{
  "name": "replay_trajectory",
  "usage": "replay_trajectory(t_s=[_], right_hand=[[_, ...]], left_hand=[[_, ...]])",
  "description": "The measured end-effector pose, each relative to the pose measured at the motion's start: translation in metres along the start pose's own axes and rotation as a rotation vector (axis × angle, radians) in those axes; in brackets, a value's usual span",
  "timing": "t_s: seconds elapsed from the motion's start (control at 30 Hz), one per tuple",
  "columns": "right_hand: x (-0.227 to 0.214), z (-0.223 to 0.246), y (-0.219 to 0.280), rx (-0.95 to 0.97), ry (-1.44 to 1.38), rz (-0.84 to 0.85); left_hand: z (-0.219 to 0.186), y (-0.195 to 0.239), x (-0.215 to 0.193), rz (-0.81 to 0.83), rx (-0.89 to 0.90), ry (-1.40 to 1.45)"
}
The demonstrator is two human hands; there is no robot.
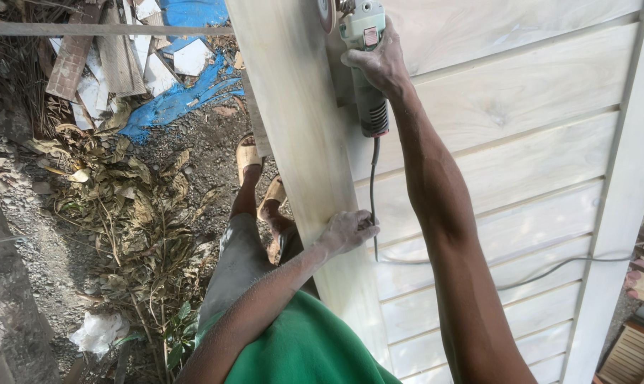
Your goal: The person uses an electric sander to smooth the surface of a wooden door. They move the sander along the edges and panels of the door, holding it with one hand and steadying the door with the other.
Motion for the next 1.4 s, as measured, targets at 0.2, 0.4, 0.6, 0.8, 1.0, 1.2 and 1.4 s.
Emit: replay_trajectory(t_s=[0.2,0.4,0.6,0.8,1.0,1.2,1.4], right_hand=[[-0.003,0.001,0.021,0.05,-0.021,-0.006],[-0.003,-0.005,0.045,0.043,-0.023,-0.02],[-0.007,0.005,0.067,0.075,-0.059,-0.007],[-0.003,-0.001,0.097,0.074,-0.054,-0.033],[-0.02,0.011,0.111,0.03,-0.16,-0.078],[-0.024,0.007,0.089,0.018,-0.057,-0.066],[-0.012,-0.009,0.073,0.034,-0.026,-0.088]], left_hand=[[-0.008,0.017,0.007,0.039,-0.064,-0.039],[-0.008,0.032,0.022,0.039,-0.104,-0.056],[-0.003,0.037,0.037,0.019,-0.089,-0.071],[-0.003,0.041,0.055,0.093,-0.076,-0.169],[0.01,0.047,0.06,0.09,-0.162,-0.135],[0.04,0.03,0.074,0.081,-0.125,0.26],[0.045,0.027,0.07,0.134,-0.166,0.186]])
Point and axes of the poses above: each hand's wrist, its own y-axis away from the middle knuckle, its own x-axis out of the palm, z = x × y, the point moved 2 cm from there along -y, towards the middle knuckle, and after that the axes turned 5 degrees about y, right-handed, at the moved point
